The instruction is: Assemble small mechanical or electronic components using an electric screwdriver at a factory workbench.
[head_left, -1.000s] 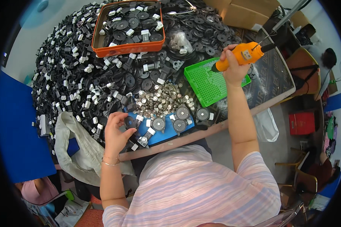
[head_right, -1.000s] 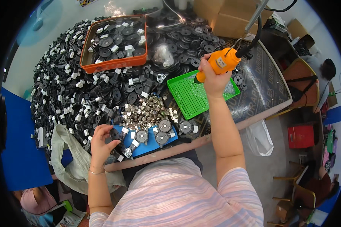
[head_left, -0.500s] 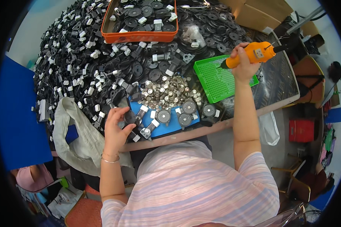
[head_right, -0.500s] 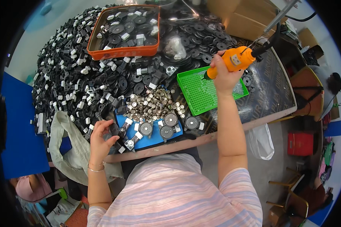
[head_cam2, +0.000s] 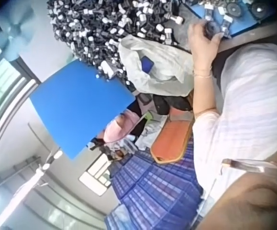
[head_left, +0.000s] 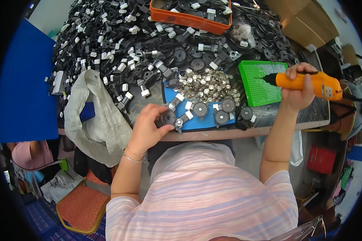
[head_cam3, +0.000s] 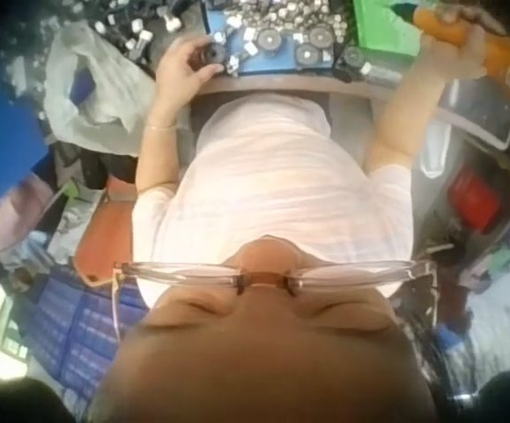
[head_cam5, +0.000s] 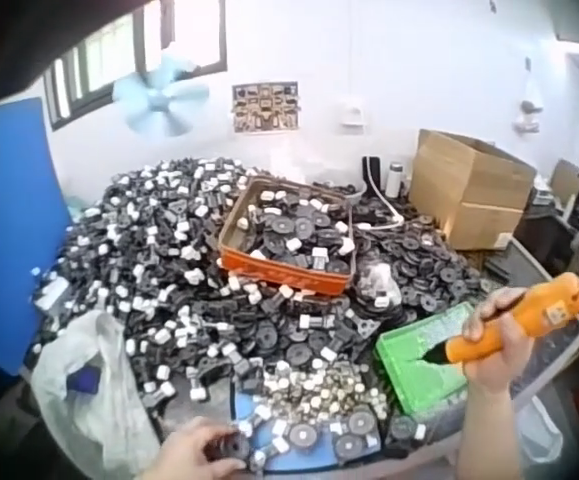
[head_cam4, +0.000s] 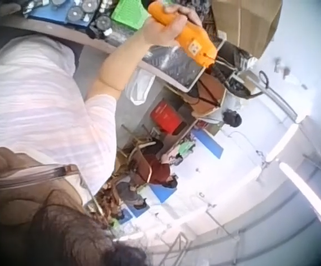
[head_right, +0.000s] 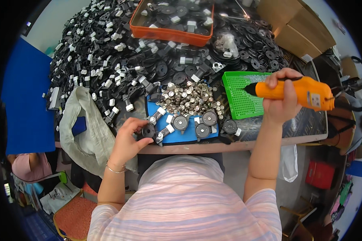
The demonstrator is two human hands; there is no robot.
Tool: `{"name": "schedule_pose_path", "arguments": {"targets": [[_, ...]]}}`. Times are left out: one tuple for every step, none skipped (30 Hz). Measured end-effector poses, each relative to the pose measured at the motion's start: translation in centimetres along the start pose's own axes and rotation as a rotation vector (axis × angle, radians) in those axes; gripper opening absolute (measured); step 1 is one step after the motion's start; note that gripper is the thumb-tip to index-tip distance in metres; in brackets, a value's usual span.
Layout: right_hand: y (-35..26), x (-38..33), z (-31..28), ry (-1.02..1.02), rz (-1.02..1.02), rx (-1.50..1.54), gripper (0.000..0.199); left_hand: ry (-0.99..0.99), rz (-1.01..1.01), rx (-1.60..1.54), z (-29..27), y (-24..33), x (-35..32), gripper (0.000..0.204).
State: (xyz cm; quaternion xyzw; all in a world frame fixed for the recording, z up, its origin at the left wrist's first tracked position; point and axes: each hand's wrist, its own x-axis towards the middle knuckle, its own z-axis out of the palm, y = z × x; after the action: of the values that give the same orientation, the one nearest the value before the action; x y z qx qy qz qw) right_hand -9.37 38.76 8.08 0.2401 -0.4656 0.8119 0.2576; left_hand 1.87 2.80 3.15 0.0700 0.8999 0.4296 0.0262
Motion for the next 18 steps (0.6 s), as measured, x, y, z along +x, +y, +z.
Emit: {"name": "schedule_pose_path", "arguments": {"targets": [[-0.1,-0.6,0.9,-0.042,0.017,-0.015,0.022,0.070,-0.012,0.020,0.0,-0.3,0.0,0.044],[-0.1,-1.3,1.9,-0.083,0.034,-0.031,0.024,0.123,-0.024,0.063,-0.1,-0.6,0.1,0.043],[0.1,-2.0,2.8,-0.099,0.053,-0.016,0.026,0.175,-0.037,0.107,-0.2,-0.7,0.2,0.043],[0.4,-2.7,3.8,-0.121,0.069,-0.002,0.027,0.208,-0.030,0.133,-0.2,-0.9,0.4,0.043],[0.7,-3.3,4.8,-0.145,0.086,0.016,0.027,0.215,-0.036,0.133,0.0,-1.0,0.4,0.043],[1.1,-3.9,5.7,-0.135,0.107,0.052,0.028,0.217,0.003,0.140,0.2,-1.1,0.6,0.043],[1.4,-4.2,6.7,-0.161,0.118,0.071,0.028,0.219,0.042,0.147,0.3,-1.1,0.7,0.043],[1.7,-4.6,7.5,-0.185,0.130,0.090,0.028,0.215,0.030,0.131,0.2,-1.1,0.8,0.043],[2.0,-4.9,8.1,-0.189,0.151,0.096,0.027,0.242,0.040,0.134,-0.2,-1.3,0.8,0.043],[2.3,-5.1,8.6,-0.195,0.155,0.101,0.027,0.269,0.050,0.137,-0.6,-1.5,0.8,0.043],[2.5,-5.2,9.1,-0.214,0.164,0.107,0.027,0.274,0.073,0.118,-1.4,-2.2,0.8,0.044],[2.7,-5.4,9.4,-0.234,0.172,0.113,0.027,0.278,0.057,0.104,-2.2,-2.7,0.5,0.046],[2.8,-5.5,9.7,-0.237,0.176,0.115,0.027,0.282,0.041,0.090,-3.1,-3.0,0.2,0.047],[3.1,-5.7,9.9,-0.246,0.193,0.141,0.027,0.244,-0.005,0.059,-4.0,-2.9,-0.3,0.049],[3.2,-5.9,10.2,-0.255,0.209,0.166,0.026,0.250,-0.011,0.060,-4.1,-3.1,-0.6,0.049],[3.4,-6.0,10.6,-0.259,0.213,0.171,0.026,0.189,0.015,0.022,-4.2,-3.3,-1.0,0.049],[3.6,-6.2,11.1,-0.265,0.229,0.186,0.027,0.128,0.041,-0.017,-4.1,-3.5,-1.4,0.049],[3.7,-6.4,11.6,-0.270,0.244,0.201,0.027,0.133,0.067,0.013,-3.5,-3.5,-1.7,0.047]]}}
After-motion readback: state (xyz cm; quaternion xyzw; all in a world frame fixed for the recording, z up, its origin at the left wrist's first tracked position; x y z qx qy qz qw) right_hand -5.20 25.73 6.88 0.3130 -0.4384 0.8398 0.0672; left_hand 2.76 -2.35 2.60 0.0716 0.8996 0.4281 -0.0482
